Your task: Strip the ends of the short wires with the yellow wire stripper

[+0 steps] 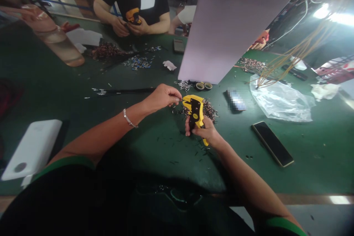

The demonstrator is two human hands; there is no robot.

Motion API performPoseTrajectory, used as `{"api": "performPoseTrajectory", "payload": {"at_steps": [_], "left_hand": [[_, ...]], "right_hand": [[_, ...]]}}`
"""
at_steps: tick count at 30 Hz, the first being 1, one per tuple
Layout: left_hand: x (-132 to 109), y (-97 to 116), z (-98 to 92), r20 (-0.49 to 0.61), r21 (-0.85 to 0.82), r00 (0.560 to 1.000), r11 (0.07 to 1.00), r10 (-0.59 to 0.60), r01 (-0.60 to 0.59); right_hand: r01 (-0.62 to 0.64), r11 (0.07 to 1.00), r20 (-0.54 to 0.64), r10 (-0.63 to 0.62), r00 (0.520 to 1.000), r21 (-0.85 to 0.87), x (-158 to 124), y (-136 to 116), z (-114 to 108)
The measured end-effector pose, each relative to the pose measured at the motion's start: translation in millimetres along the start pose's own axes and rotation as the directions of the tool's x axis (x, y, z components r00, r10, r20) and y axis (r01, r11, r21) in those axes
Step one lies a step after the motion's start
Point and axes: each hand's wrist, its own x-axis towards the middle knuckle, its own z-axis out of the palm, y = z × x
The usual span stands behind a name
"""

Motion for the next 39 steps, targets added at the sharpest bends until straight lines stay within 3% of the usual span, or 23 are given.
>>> {"api": "performPoseTrajectory", "payload": {"at_steps": [10, 18, 26, 39], "left_hand": [[2, -5, -0.6, -0.012, 0.002, 1.0, 1.0, 0.016, -0.016], [3, -5, -1.2, -0.015, 0.024, 1.0, 1.0, 0.006, -0.006], [9, -18, -5.2, 0.003, 0.045, 0.999, 0.998, 0.033, -0.033], [13, -20, -11.3, 0.017, 0.166, 0.999, 0.985, 0.041, -0.043]], "right_hand": [[-0.003, 0.999, -0.062, 0.001, 0.998, -0.036, 3, -4, 11], [0.01, 0.998, -0.15, -0.02, 0.988, -0.069, 6, 9, 16], [0.008, 0.996, -0.166, -0.023, 0.986, -0.088, 9, 6, 24], [-0.015, 0.997, -0.205, -0.001, 0.979, -0.077, 11, 5, 30]]}}
